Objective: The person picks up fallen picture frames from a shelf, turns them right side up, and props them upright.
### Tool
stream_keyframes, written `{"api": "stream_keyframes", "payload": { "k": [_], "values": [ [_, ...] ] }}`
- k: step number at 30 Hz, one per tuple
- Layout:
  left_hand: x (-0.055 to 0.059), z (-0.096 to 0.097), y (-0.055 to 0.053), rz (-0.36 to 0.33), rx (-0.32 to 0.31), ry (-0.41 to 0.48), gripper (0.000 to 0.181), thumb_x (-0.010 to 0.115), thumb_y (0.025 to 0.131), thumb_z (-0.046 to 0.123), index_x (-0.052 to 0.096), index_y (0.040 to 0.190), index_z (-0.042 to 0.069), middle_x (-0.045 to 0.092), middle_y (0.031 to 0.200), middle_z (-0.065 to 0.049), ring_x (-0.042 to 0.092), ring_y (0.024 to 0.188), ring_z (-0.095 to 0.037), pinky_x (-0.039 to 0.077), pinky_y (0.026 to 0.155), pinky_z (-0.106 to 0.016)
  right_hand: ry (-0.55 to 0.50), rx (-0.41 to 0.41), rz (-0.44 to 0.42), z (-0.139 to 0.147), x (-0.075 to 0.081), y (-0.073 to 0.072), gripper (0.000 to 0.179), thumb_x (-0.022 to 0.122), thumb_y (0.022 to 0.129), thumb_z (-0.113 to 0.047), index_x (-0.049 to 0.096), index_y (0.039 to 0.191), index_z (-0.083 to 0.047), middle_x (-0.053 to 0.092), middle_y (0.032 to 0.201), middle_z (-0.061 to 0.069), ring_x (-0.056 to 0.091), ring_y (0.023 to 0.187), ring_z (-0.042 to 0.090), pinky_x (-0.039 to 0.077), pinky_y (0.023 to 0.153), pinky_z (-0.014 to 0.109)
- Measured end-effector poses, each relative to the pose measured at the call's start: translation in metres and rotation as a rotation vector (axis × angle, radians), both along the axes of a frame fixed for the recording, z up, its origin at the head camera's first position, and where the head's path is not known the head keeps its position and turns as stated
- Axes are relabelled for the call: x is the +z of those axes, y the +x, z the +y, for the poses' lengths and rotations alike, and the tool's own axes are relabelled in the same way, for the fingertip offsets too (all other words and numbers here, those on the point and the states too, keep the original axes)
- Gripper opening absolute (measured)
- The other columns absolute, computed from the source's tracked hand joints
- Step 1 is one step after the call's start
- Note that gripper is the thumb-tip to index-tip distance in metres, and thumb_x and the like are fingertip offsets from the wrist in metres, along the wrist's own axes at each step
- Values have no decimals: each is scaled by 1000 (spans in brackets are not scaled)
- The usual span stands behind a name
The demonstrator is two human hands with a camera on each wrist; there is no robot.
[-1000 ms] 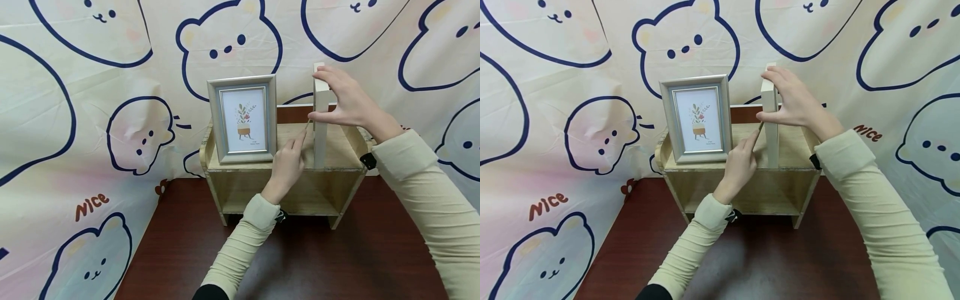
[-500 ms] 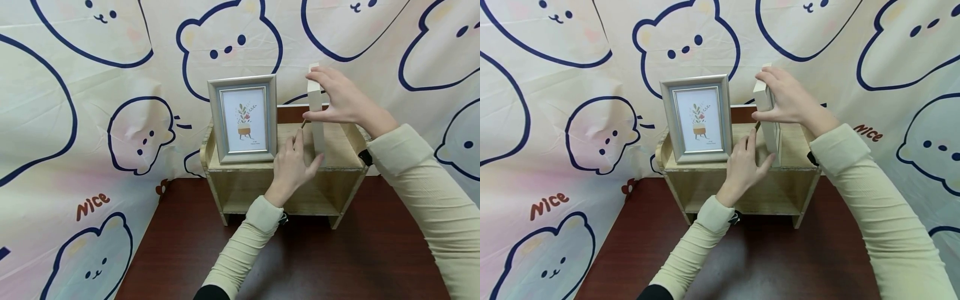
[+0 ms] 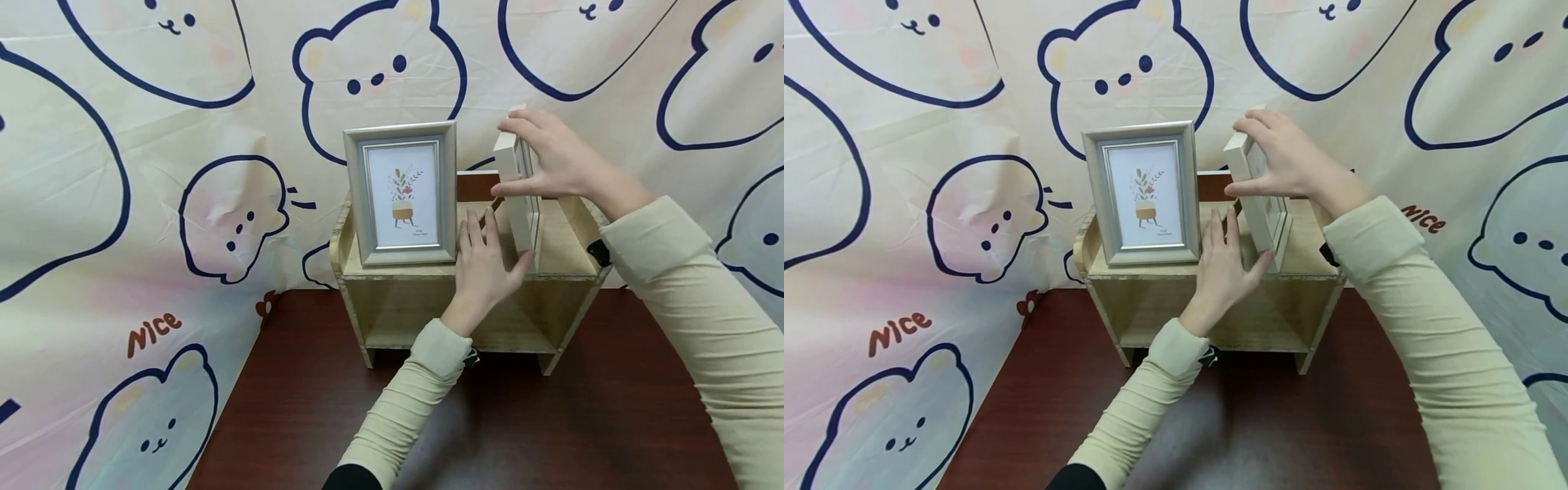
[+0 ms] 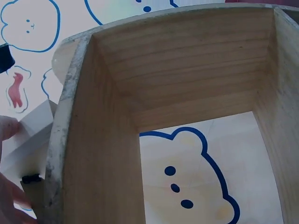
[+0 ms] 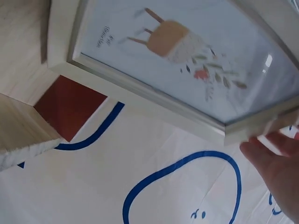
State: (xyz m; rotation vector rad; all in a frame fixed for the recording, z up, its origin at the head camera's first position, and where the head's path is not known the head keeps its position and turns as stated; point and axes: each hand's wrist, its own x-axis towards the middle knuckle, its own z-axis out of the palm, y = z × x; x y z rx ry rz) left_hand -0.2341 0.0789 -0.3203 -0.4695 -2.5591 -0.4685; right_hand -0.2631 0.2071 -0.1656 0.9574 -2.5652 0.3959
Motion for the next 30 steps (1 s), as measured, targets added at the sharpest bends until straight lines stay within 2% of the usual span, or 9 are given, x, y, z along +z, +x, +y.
{"api": "stream_keyframes", "payload": {
  "k": [3,7,10,14,20,24,27,30],
  "values": [
    [-1,2,-1,-18,-11,11,93,41,83,66,12,146,3,11,147,-26,16,134,-38,29,103,-39,29,21,-64,6,6,1,88,78,67,-30,34,137,2,26,142,25,18,132,40,13,105,55],
    [-3,3,-2,-34,-26,54,95,43,82,65,8,146,3,0,148,-26,10,135,-38,32,102,-41,67,44,-104,12,11,2,88,78,68,-29,33,138,0,24,144,23,14,134,38,12,105,56],
    [-4,3,-3,-59,-46,98,95,45,82,63,4,146,6,-5,148,-25,5,135,-37,33,100,-42,78,37,-90,12,12,1,88,78,68,-32,35,138,-1,26,143,24,19,132,39,16,103,57],
    [-4,3,-4,-103,-67,138,94,45,83,62,3,146,7,-10,149,-21,-3,136,-35,28,103,-43,88,0,-65,11,12,2,89,79,67,-35,37,137,-1,30,141,24,24,129,42,19,102,57],
    [-4,1,-2,-119,-82,174,93,46,84,60,5,146,4,-9,149,-20,-3,137,-33,24,105,-44,105,-69,-38,9,12,2,90,79,65,-39,38,136,-1,34,138,25,28,126,43,20,102,56],
    [-7,0,1,-50,-108,209,87,49,86,53,12,145,0,3,149,-22,4,137,-33,20,107,-42,106,-121,-17,9,10,2,91,78,64,-44,40,135,-2,36,136,26,28,125,44,18,103,56],
    [-9,0,2,68,-143,255,80,55,85,44,23,141,-3,20,145,-24,18,135,-33,23,106,-39,91,-130,-1,10,8,1,91,78,63,-46,41,134,-1,37,134,27,28,124,45,17,103,55],
    [-12,2,2,213,-176,289,71,61,83,36,35,135,-4,38,136,-23,35,126,-32,30,103,-36,49,-106,6,13,6,-2,92,79,63,-43,40,133,2,38,133,27,28,124,44,16,104,53]
  ]
}}
